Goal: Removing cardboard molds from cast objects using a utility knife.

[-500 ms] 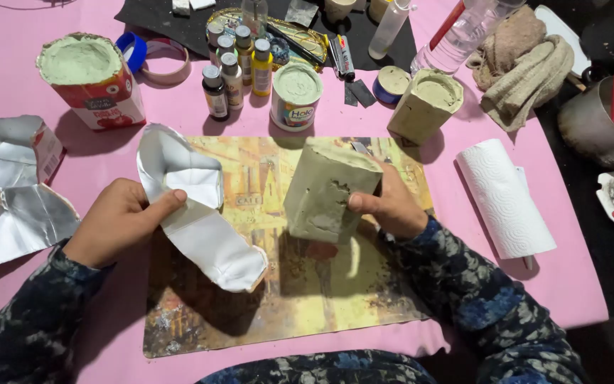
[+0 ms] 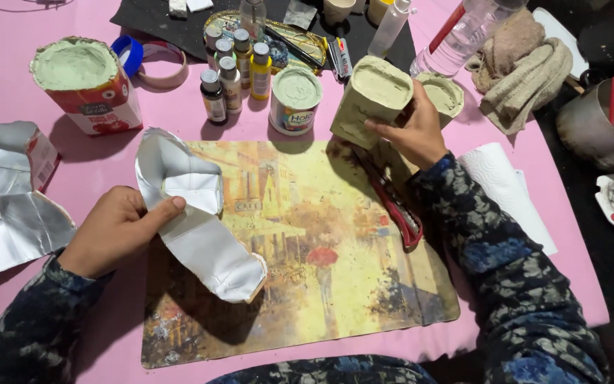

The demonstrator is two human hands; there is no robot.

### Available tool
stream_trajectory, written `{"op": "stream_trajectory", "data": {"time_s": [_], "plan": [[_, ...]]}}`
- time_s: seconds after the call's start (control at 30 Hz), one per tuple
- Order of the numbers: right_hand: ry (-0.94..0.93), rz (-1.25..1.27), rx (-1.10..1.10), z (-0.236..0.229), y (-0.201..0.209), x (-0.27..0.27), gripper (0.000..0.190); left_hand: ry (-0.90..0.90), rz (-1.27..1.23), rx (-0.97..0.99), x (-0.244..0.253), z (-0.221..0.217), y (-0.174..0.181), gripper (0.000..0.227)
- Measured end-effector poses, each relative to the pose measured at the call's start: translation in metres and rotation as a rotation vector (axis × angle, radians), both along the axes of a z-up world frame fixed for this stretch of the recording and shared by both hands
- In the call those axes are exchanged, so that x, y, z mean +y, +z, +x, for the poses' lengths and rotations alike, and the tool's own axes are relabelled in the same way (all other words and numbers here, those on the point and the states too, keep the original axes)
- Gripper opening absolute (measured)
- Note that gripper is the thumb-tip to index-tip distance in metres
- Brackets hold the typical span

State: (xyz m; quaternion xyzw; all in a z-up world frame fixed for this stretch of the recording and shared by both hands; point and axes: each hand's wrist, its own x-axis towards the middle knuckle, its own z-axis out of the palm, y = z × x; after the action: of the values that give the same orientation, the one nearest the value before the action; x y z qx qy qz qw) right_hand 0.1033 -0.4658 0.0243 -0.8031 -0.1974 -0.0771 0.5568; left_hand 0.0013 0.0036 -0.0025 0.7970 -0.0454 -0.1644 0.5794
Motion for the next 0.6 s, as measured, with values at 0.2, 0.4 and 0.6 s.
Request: {"op": "stream_trajectory", "data": {"time_s": [0.2,0.4,0.6], "plan": [[0.025,0.003,-0.019,0.007,-0.018,0.011,0.088,-0.021,-0.001,0.028,0.001,0.000,-0.006,0.040],[0.070,0.042,-0.021,0.024,-0.028,0.005,0.089,-0.043,-0.003,0.001,0.000,0.000,0.001,0.041],[0.145,0.098,0.013,0.042,-0.048,-0.007,0.092,-0.015,0.013,0.028,-0.004,-0.002,0.004,0.042]]}}
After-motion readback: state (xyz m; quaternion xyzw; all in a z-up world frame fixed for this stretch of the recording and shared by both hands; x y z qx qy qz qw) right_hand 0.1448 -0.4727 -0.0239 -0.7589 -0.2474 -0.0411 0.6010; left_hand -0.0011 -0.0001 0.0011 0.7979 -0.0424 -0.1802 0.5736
